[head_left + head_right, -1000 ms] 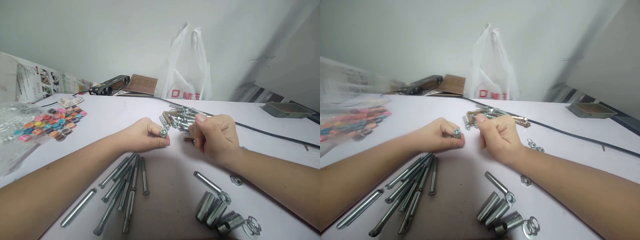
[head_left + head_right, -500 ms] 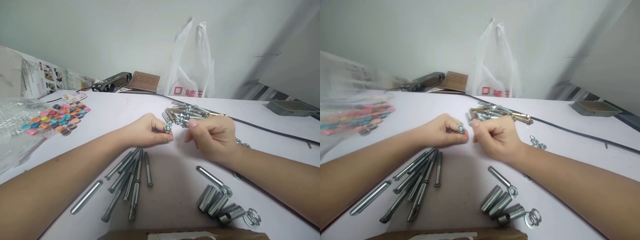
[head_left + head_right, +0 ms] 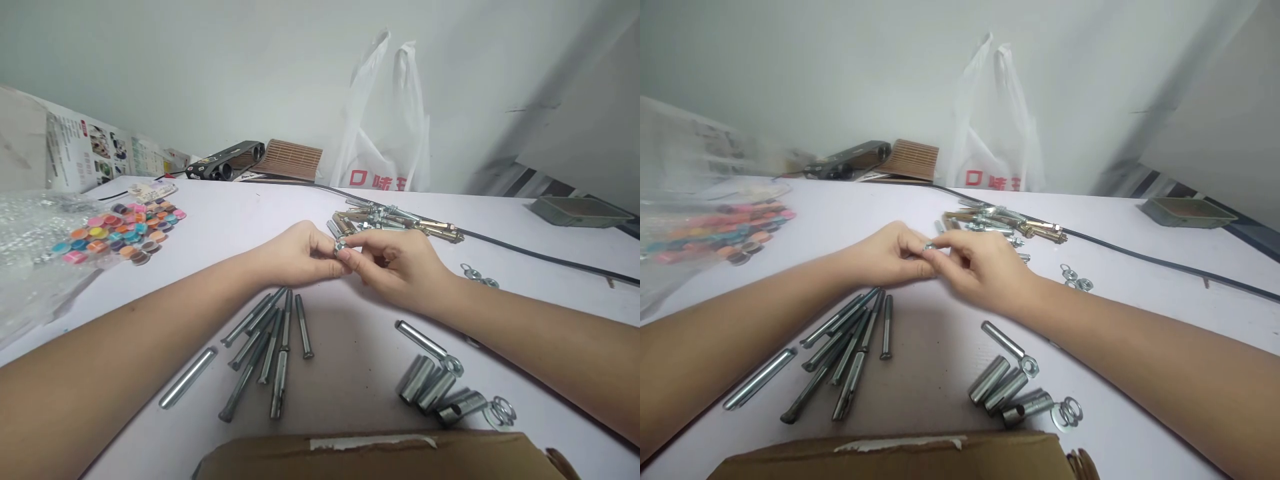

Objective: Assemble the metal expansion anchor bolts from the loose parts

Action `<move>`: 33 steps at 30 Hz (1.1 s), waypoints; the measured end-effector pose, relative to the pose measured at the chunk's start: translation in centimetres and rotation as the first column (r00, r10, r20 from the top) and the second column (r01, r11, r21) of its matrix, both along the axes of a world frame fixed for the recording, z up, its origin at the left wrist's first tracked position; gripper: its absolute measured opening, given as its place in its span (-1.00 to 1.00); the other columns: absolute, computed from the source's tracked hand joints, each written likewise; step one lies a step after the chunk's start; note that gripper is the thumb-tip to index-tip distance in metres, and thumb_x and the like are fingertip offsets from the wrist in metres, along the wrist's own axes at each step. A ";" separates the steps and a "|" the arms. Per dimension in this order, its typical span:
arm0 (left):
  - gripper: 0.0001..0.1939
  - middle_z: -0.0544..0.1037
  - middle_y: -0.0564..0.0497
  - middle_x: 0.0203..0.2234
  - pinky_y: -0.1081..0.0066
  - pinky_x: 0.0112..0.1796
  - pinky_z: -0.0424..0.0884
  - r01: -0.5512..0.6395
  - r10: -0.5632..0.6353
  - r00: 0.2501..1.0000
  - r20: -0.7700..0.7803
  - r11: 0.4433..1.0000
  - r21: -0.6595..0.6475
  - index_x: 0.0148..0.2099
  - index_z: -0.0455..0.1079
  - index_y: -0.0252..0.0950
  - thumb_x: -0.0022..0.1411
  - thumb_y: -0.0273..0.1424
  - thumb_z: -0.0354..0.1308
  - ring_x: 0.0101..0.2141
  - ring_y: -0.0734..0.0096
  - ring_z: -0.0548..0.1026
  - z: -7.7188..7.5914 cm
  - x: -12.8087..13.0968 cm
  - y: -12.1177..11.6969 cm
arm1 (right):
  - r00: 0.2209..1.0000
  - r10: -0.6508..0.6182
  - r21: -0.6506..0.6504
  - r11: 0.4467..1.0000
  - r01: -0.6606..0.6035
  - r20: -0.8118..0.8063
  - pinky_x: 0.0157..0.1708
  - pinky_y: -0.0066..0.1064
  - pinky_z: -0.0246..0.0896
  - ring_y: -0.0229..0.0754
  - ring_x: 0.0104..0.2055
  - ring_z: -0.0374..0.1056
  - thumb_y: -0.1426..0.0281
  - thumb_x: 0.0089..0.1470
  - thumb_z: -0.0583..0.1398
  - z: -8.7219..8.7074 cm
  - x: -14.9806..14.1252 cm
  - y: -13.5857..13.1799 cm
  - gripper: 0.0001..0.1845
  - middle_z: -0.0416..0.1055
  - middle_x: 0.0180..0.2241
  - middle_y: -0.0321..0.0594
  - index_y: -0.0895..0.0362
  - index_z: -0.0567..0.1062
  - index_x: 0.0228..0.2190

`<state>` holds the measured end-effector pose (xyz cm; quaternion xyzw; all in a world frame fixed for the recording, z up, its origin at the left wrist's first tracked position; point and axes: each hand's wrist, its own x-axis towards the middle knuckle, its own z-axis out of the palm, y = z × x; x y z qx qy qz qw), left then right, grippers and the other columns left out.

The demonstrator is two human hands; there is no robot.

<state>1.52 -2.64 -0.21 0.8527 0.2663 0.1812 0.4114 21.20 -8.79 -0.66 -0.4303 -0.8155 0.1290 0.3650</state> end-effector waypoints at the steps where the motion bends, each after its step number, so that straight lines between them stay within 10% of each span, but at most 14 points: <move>1: -0.65 0.51 0.01 -0.49 0.51 -0.40 0.27 -0.019 0.019 1.000 -0.006 1.000 0.010 -0.35 0.57 -0.42 0.15 -0.18 0.22 -0.45 0.53 0.37 0.0 0.1 -0.1 | 0.999 -0.043 -0.012 0.999 0.043 0.012 -0.54 -0.52 0.08 -0.42 -0.58 0.24 0.19 0.19 0.17 0.2 -0.1 -0.1 -0.73 0.40 -0.60 -0.42 0.12 0.53 -0.24; 7: -0.71 0.35 0.11 -0.65 0.56 -0.44 0.17 -0.154 0.167 0.986 -0.022 0.950 0.272 -0.54 0.45 -0.42 0.14 -0.35 0.14 -0.52 0.66 0.25 -0.1 0.7 -0.5 | 0.897 -0.335 -0.038 0.932 0.361 0.290 -0.53 -0.45 -0.03 -0.29 -0.53 0.26 0.15 0.14 0.11 2.0 -1.0 -1.1 -0.73 0.44 -0.53 -0.38 0.08 0.42 -0.29; 14: -0.81 0.43 0.09 -0.59 0.58 -0.42 0.23 -0.124 0.073 0.992 0.101 0.637 0.761 -0.50 0.47 -0.37 0.14 -0.53 0.12 -0.50 0.65 0.32 -1.0 0.6 -0.1 | 0.717 -0.404 0.162 0.909 0.383 0.568 -0.55 -0.38 -0.25 -0.25 -0.60 -0.06 0.19 0.17 -0.04 2.8 -1.5 -1.2 -0.64 0.30 -0.64 -0.25 0.12 0.28 -0.55; 18: -0.83 0.46 0.07 -0.55 0.55 -0.37 0.27 -0.130 0.032 0.991 0.133 0.530 0.838 -0.32 0.56 -0.33 0.23 -0.41 0.15 -0.46 0.58 0.36 -0.7 0.3 0.3 | 0.825 -0.340 0.000 0.925 0.381 0.452 -0.56 -0.39 -0.16 -0.28 -0.61 0.02 0.22 0.16 -0.01 2.9 -1.0 -0.7 -0.60 0.27 -0.65 -0.26 0.14 0.28 -0.62; 24: -0.70 0.49 0.07 -0.53 0.51 -0.37 0.25 -0.161 0.142 0.985 0.096 0.579 0.799 -0.30 0.53 -0.27 0.34 -0.22 0.06 -0.46 0.57 0.38 -0.3 -0.2 0.9 | 0.921 -0.323 -0.029 0.941 0.337 0.218 -0.58 -0.40 -0.11 -0.32 -0.62 0.07 0.15 0.27 -0.04 2.7 0.3 0.2 -0.50 0.25 -0.67 -0.26 0.16 0.28 -0.61; 30: -0.69 0.42 0.04 -0.59 0.47 -0.37 0.25 -0.168 0.125 0.984 0.129 0.389 0.906 -0.37 0.51 -0.34 0.33 -0.27 0.08 -0.47 0.52 0.33 -0.6 -0.2 1.1 | 0.950 -0.289 -0.133 0.944 0.304 0.120 -0.58 -0.39 -0.10 -0.34 -0.62 0.08 0.19 0.25 0.03 3.0 0.3 0.8 -0.53 0.26 -0.68 -0.26 0.17 0.30 -0.62; 33: -0.67 0.43 0.03 -0.59 0.46 -0.37 0.26 -0.175 0.122 0.983 0.139 0.377 0.909 -0.34 0.52 -0.35 0.31 -0.23 0.09 -0.48 0.51 0.34 -0.6 -0.2 1.0 | 0.960 -0.278 -0.121 0.952 0.280 0.035 -0.57 -0.41 -0.05 -0.34 -0.59 0.11 0.19 0.23 0.07 3.6 0.2 1.1 -0.57 0.27 -0.65 -0.26 0.18 0.39 -0.57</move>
